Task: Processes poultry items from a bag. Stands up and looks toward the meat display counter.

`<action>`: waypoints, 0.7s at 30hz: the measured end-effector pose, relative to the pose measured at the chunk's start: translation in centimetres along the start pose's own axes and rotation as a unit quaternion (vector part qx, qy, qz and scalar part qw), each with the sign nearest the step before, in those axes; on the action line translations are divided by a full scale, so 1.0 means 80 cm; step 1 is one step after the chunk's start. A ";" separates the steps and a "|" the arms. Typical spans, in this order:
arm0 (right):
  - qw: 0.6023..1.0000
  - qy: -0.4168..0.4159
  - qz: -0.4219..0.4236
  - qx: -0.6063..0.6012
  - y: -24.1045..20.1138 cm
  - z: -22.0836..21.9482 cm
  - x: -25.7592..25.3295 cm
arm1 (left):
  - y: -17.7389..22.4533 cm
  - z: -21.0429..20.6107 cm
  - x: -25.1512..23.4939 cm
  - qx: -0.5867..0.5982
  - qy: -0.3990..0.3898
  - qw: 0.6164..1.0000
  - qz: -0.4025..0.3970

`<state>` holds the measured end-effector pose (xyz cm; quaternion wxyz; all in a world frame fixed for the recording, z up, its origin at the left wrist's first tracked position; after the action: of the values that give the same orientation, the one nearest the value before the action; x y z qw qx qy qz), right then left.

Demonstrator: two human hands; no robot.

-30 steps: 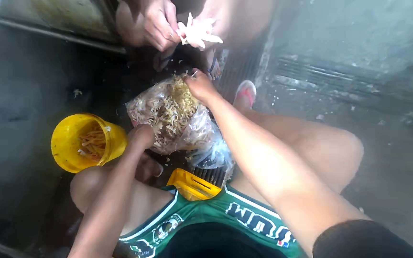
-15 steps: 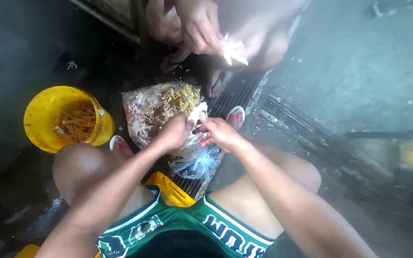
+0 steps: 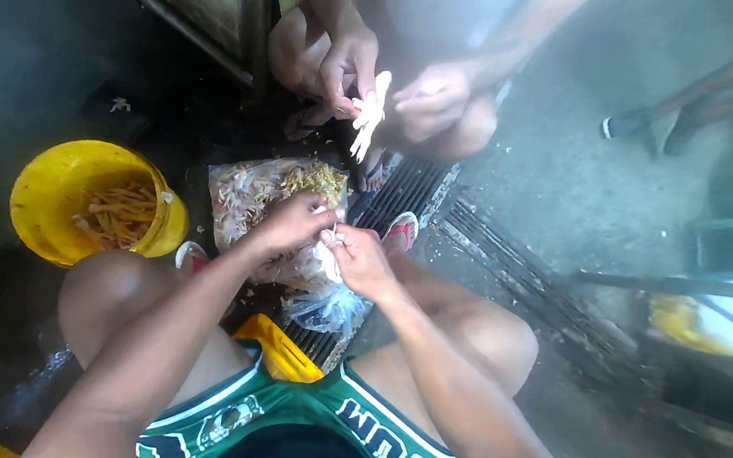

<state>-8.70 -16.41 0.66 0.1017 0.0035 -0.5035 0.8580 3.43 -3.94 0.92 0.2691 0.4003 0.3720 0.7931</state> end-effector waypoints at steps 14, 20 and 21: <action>0.994 0.105 -0.002 -0.026 -0.003 0.032 0.002 | 0.012 0.004 0.019 0.101 0.044 0.982 -0.153; 0.999 -0.016 0.041 0.004 -0.021 0.032 0.009 | 0.020 0.016 0.024 -0.152 0.027 0.956 -0.249; 0.998 -0.041 0.049 0.026 -0.022 0.030 0.010 | 0.019 0.019 0.025 -0.179 -0.013 0.953 -0.243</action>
<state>-9.43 -17.48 3.47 0.0386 0.0168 -0.4842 0.8740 3.40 -2.82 3.65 0.5255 0.2533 0.3065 0.7521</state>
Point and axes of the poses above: each hand's wrist, its own x-axis away from the middle knuckle, its own z-axis out of the back of the hand, y = z × x, the point moved 3 cm from there along -x, towards the middle knuckle, and after that the axes turned 10 degrees about -x, right-handed, at the moved point
